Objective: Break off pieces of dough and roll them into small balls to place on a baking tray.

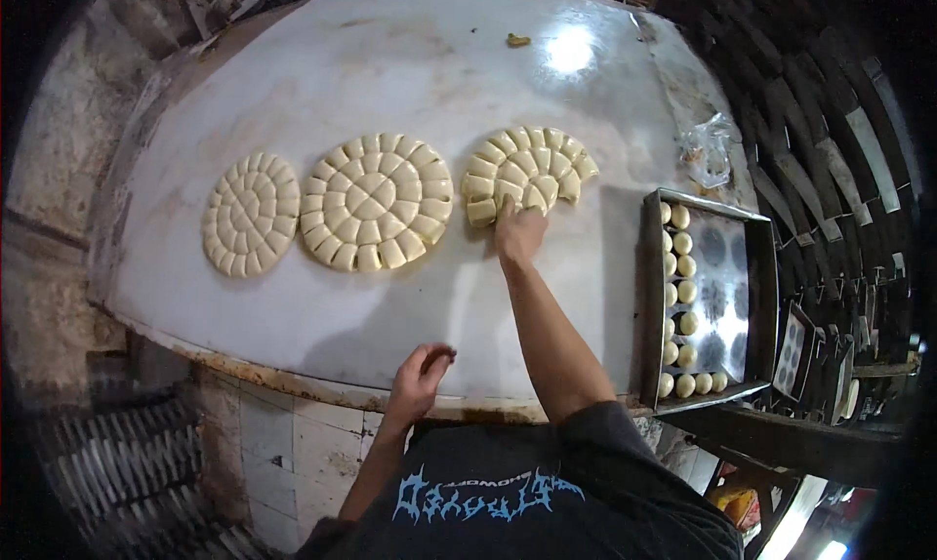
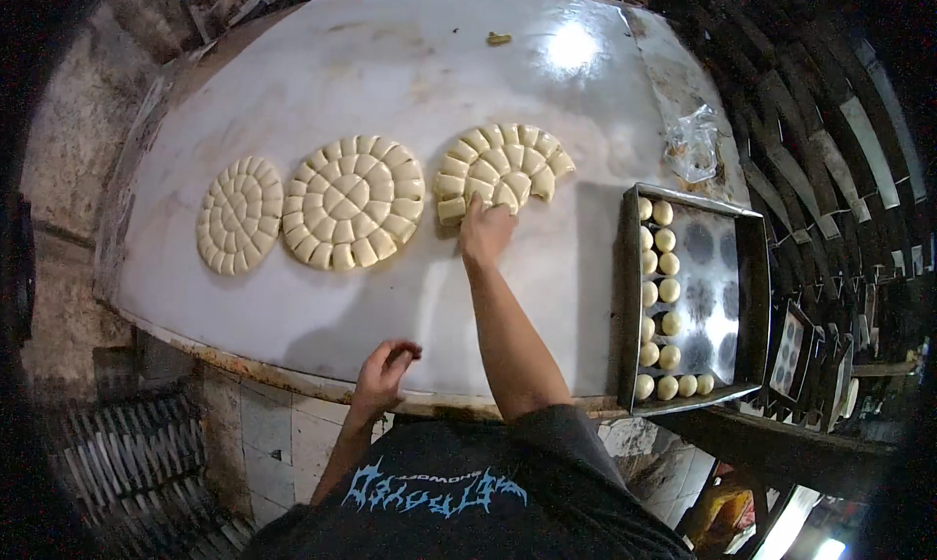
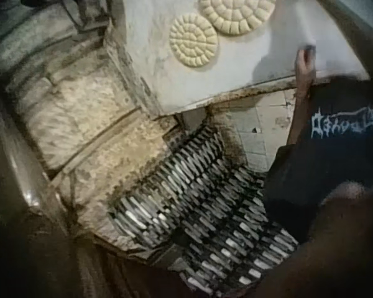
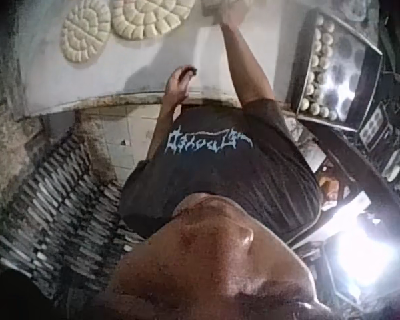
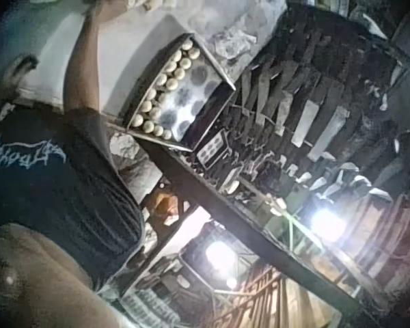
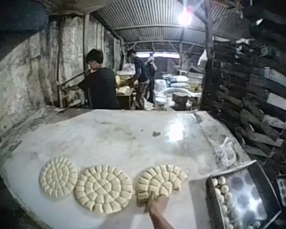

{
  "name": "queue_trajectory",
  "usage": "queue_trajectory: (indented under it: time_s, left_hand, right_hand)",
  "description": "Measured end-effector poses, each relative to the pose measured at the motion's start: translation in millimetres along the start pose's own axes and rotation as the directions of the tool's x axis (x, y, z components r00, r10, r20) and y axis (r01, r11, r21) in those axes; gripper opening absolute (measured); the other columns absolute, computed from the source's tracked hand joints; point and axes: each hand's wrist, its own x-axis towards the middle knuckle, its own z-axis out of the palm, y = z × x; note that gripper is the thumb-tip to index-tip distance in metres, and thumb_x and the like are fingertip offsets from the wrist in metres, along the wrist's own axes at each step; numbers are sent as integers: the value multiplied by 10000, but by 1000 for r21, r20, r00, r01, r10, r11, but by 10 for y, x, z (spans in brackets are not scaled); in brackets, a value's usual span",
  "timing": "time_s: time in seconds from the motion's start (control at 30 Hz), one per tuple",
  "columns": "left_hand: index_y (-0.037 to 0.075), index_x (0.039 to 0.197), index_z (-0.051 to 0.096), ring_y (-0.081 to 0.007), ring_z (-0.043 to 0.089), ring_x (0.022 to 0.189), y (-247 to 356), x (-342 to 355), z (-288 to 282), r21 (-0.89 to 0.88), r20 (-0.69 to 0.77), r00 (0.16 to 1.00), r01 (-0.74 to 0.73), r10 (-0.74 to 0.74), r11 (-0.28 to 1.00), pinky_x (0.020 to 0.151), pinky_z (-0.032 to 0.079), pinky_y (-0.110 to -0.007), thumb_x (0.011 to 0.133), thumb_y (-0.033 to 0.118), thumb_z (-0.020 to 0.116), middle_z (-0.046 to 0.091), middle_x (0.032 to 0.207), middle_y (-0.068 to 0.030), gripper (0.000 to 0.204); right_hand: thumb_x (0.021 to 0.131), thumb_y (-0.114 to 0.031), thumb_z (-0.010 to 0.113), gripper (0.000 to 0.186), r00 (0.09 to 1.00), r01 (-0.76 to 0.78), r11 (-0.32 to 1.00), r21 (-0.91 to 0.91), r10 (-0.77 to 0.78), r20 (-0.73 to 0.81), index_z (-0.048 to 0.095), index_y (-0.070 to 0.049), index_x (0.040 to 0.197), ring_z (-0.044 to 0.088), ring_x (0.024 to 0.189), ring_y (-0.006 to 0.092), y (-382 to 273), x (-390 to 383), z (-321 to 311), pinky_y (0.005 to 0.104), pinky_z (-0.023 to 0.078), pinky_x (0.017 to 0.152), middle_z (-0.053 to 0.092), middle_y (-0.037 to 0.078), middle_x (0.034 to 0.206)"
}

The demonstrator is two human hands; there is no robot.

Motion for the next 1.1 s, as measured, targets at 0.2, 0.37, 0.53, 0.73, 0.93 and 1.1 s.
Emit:
queue_trajectory:
  time_s: [0.2,0.37,0.53,0.73,0.93,1.1]
  left_hand:
    - [-19,1070,553,-140,580,981,373,577,378,-55,121,981,-145,151,988,911,442,-287,946,97,502,626,1010,-72,177]
    - [-27,1099,528,-139,592,941,55,796,621,-68,41,995,-91,94,994,851,466,-268,935,135,535,618,1008,-73,230]
    - [-36,1173,459,-149,594,870,-31,400,1232,-205,80,926,377,-368,903,794,491,-298,923,224,562,594,961,-110,375]
    - [-11,1096,411,-139,473,467,-85,658,1656,-103,-68,975,206,-214,973,382,424,-288,956,200,487,483,636,-31,264]
    - [26,1188,430,-246,594,605,-13,1354,1512,150,-461,869,-121,177,981,556,493,-365,954,198,484,599,830,-101,296]
    - [18,1062,583,-401,637,786,261,1782,785,386,-400,871,-122,285,914,709,493,-447,886,285,581,659,893,-202,319]
  right_hand:
    - [755,-254,670,534,974,-161,881,445,214,-73,428,71,1102,555,1001,420,352,279,-17,459,446,879,546,268,1016]
    - [754,-175,650,360,931,-81,951,299,-35,364,453,40,965,519,729,184,914,-658,-749,331,467,611,526,122,829]
    - [817,-51,576,169,835,-382,763,522,43,548,429,-29,897,474,527,115,1413,-1174,-1436,265,385,401,505,80,757]
    - [846,-52,579,175,873,-70,761,645,-266,409,454,-15,962,504,617,117,1739,-1671,-1604,239,428,491,526,63,845]
    - [809,-11,579,219,733,-501,765,404,127,668,494,0,1011,542,780,123,1758,-1681,-2606,248,466,597,551,76,876]
    - [801,-49,602,218,746,-446,743,499,1,665,545,-13,1009,574,891,156,2265,-1561,-3332,301,463,802,603,84,970]
